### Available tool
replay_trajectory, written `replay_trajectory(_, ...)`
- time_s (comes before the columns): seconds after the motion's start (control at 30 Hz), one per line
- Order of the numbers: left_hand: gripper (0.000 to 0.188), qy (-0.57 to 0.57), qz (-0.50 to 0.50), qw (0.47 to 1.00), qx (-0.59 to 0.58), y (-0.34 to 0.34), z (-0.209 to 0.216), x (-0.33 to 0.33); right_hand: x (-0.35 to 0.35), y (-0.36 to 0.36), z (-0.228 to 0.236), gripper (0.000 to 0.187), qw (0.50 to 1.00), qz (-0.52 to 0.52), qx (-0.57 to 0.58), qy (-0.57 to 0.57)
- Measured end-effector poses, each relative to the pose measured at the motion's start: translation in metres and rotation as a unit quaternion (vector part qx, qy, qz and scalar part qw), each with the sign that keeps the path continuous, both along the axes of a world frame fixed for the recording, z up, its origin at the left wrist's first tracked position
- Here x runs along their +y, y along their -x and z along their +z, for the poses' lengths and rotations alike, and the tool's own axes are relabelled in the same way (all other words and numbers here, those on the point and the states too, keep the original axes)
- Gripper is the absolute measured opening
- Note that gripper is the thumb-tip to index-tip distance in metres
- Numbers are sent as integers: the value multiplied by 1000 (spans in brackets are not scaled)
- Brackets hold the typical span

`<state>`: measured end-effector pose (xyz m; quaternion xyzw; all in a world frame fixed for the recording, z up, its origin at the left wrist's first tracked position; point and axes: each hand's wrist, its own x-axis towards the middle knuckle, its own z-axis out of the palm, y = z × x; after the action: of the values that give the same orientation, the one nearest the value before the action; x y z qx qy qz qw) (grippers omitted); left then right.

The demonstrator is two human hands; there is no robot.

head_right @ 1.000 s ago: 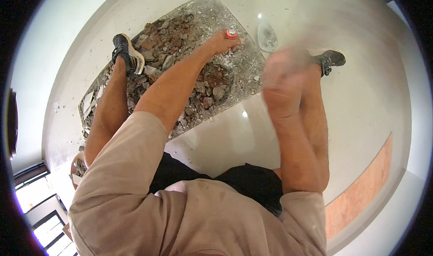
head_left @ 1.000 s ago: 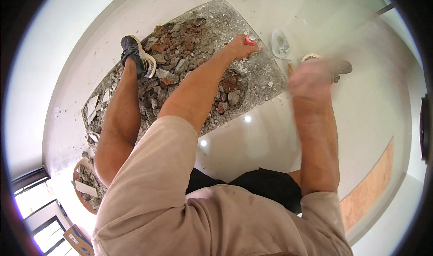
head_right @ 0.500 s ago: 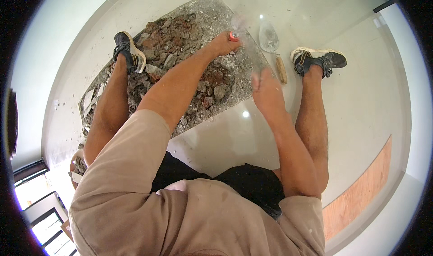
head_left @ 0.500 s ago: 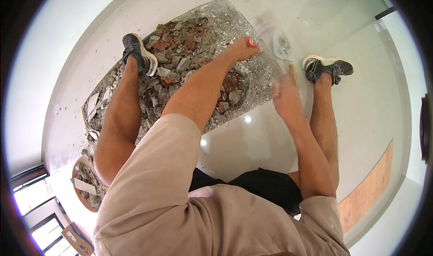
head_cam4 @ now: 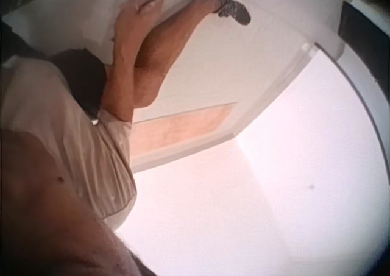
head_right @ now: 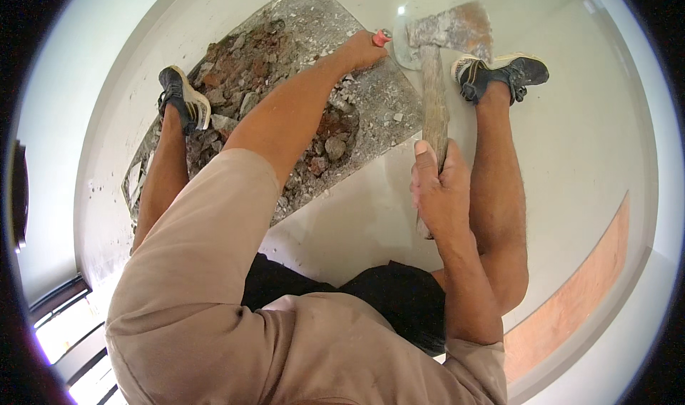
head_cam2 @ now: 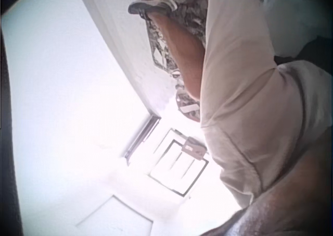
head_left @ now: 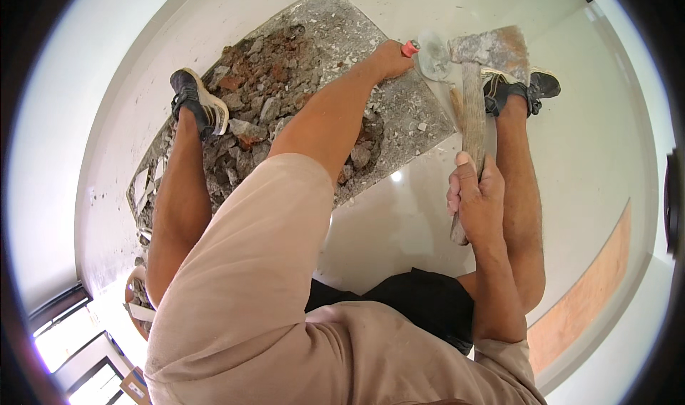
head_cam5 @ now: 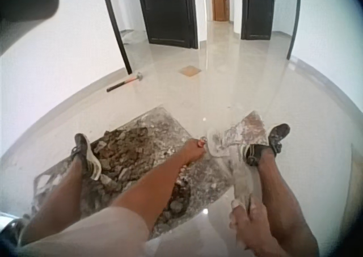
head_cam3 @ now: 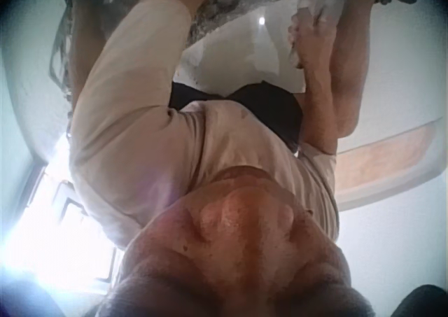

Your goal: The person breaks up concrete and tile debris on a floor using an axe and a hand trowel, moving the rubble into a basket.

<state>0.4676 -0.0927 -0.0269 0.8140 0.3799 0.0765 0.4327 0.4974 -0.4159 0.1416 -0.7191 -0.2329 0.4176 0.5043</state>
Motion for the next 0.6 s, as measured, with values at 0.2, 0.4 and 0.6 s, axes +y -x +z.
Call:
replay_trajectory(0.2,33,45,68,997,-11,14,13,-4,-7,-14,-17,27,999,-10,25,21)
replay_trajectory(0.4,24,-40,55,994,88,92,43,-13,-18,-21,-17,25,999,1,34,9)
replay_trajectory(0.6,21,204,230,938,-158,154,86,-2,-6,-8,-14,26,998,10,57,-18)
